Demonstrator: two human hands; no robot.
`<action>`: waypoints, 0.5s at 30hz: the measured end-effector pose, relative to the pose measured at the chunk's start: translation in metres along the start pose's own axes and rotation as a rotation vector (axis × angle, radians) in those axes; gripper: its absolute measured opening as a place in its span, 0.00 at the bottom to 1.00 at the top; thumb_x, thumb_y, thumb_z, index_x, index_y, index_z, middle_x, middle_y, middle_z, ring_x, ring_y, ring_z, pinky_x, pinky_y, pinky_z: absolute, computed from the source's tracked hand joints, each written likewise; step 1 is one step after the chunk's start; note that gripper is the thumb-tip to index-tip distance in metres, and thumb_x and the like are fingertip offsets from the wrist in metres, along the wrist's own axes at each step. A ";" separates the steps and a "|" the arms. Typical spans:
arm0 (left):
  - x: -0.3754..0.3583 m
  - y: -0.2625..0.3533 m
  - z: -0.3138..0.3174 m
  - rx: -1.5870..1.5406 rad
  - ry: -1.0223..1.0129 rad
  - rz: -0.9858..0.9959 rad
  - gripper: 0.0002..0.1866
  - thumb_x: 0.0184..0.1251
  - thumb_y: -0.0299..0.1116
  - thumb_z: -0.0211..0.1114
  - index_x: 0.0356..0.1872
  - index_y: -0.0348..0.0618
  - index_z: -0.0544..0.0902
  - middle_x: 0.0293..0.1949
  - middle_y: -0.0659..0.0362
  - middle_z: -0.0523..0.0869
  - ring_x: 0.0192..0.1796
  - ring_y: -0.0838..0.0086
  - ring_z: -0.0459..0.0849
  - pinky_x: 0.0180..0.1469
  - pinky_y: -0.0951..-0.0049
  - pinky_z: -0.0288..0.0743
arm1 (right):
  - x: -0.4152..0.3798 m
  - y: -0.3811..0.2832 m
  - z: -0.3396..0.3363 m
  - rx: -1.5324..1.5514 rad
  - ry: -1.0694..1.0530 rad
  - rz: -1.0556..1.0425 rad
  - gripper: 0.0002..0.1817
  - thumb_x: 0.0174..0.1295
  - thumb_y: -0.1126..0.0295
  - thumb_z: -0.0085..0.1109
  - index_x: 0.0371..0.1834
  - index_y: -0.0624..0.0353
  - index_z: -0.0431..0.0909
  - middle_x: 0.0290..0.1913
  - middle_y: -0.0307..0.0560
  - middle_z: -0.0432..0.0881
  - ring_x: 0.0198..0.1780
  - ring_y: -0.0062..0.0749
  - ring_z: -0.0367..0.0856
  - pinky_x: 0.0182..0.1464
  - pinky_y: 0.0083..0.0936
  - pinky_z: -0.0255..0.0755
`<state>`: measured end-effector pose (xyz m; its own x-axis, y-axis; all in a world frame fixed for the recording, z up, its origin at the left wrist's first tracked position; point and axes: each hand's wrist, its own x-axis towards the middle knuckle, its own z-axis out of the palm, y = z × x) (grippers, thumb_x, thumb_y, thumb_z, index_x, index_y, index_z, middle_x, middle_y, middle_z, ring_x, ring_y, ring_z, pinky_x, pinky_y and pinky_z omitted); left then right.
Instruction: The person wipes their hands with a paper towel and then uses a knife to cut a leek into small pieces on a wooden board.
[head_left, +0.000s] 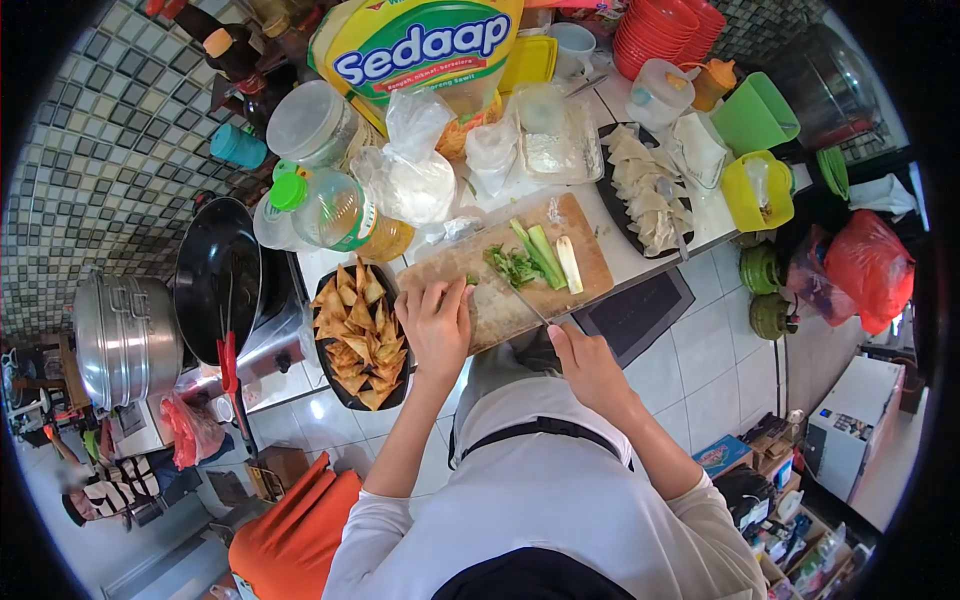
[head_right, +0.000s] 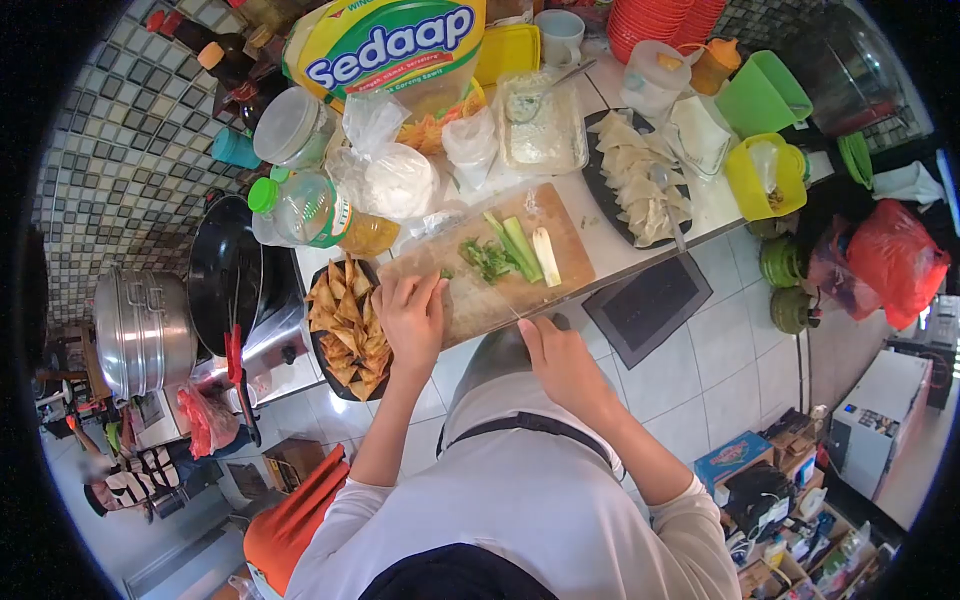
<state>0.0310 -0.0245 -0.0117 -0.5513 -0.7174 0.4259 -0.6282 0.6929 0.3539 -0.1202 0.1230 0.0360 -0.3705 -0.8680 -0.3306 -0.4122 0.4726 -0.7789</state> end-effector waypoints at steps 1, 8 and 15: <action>-0.001 0.000 0.001 0.020 0.017 0.019 0.08 0.57 0.32 0.67 0.38 0.46 0.86 0.34 0.61 0.77 0.41 0.63 0.74 0.50 0.58 0.64 | 0.000 0.000 0.001 -0.002 -0.003 0.000 0.20 0.74 0.61 0.40 0.33 0.68 0.71 0.26 0.69 0.74 0.30 0.68 0.71 0.31 0.49 0.64; 0.001 0.003 -0.002 0.075 0.067 0.039 0.06 0.54 0.30 0.69 0.34 0.44 0.85 0.30 0.61 0.77 0.37 0.64 0.75 0.47 0.60 0.65 | 0.006 -0.010 0.020 0.069 -0.015 -0.119 0.17 0.73 0.62 0.41 0.34 0.67 0.69 0.24 0.69 0.74 0.29 0.68 0.74 0.30 0.52 0.66; 0.000 -0.001 0.000 0.006 0.066 -0.012 0.07 0.55 0.32 0.69 0.34 0.46 0.85 0.30 0.63 0.79 0.38 0.67 0.77 0.51 0.59 0.63 | 0.007 -0.019 0.025 -0.096 -0.043 -0.017 0.16 0.73 0.62 0.42 0.36 0.67 0.69 0.21 0.69 0.74 0.26 0.68 0.74 0.27 0.53 0.65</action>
<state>0.0315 -0.0248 -0.0117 -0.5064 -0.7191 0.4759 -0.6378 0.6838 0.3545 -0.0938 0.1038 0.0351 -0.3279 -0.8807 -0.3418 -0.4970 0.4685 -0.7304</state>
